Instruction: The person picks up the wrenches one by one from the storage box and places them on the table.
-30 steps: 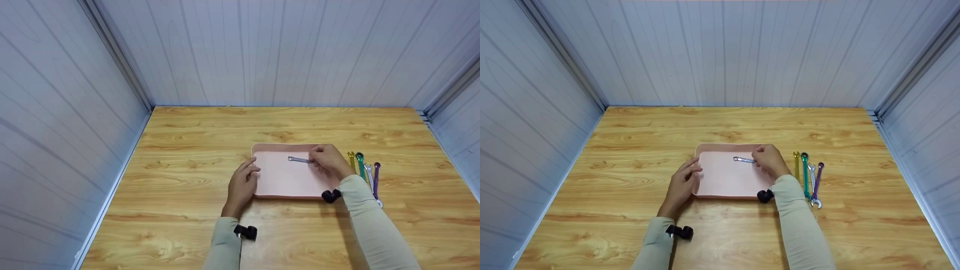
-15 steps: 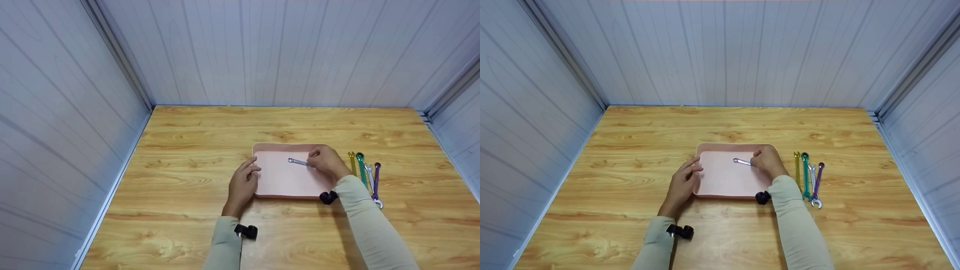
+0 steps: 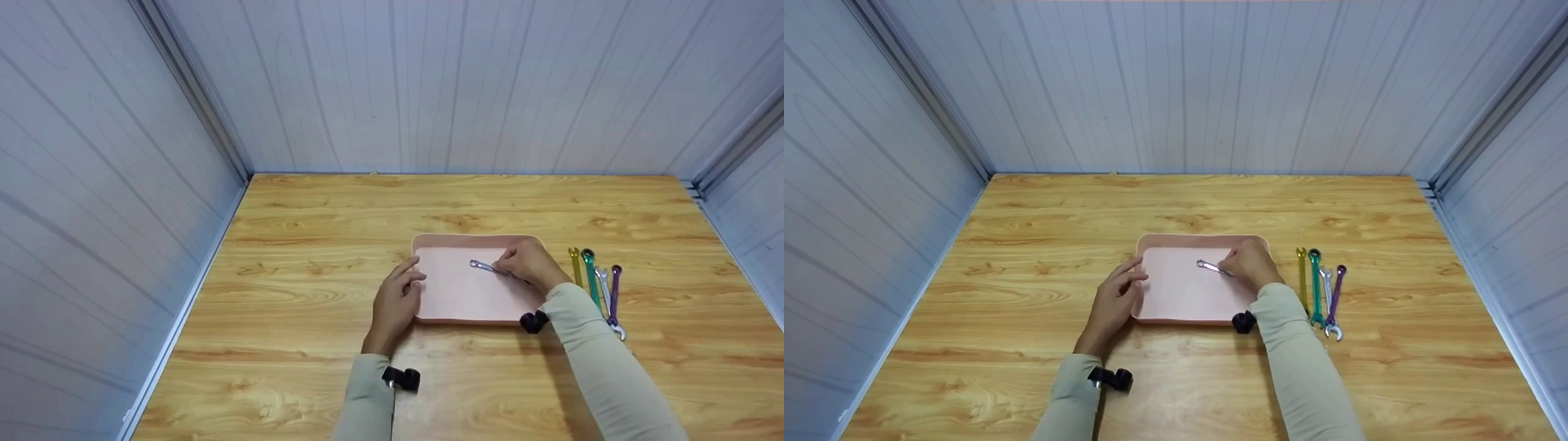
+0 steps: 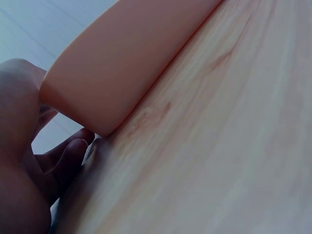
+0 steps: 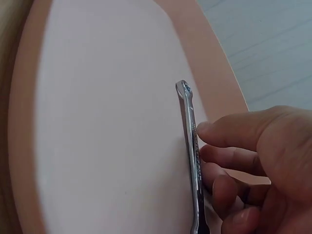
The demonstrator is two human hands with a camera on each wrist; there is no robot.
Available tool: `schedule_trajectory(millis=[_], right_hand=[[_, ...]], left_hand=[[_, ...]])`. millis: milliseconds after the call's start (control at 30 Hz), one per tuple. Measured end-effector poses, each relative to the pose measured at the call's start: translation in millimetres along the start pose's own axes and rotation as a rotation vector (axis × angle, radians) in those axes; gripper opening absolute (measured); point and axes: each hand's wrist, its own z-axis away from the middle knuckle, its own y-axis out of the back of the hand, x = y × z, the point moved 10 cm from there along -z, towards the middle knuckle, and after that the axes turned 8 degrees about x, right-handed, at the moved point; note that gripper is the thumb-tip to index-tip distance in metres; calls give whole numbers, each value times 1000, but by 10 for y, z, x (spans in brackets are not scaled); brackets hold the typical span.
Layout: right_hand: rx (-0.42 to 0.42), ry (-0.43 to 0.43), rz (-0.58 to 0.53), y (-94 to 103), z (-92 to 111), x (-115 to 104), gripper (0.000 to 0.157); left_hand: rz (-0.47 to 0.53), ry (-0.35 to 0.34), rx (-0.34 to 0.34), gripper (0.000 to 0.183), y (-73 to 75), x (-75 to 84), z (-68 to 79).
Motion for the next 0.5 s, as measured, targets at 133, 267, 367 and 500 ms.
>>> schedule_trajectory(millis=[133, 267, 367, 500], right_hand=[[-2, -16, -6, -1, -1, 13, 13], [-14, -15, 13, -7, -2, 8, 10], [-24, -9, 29, -20, -4, 1, 9], [-18, 7, 41, -24, -1, -9, 10]], left_hand=[[0, 10, 1, 21, -2, -9, -1], [7, 24, 0, 21, -9, -20, -3], [7, 30, 4, 21, -11, -32, -7], [-1, 28, 9, 21, -11, -39, -11]])
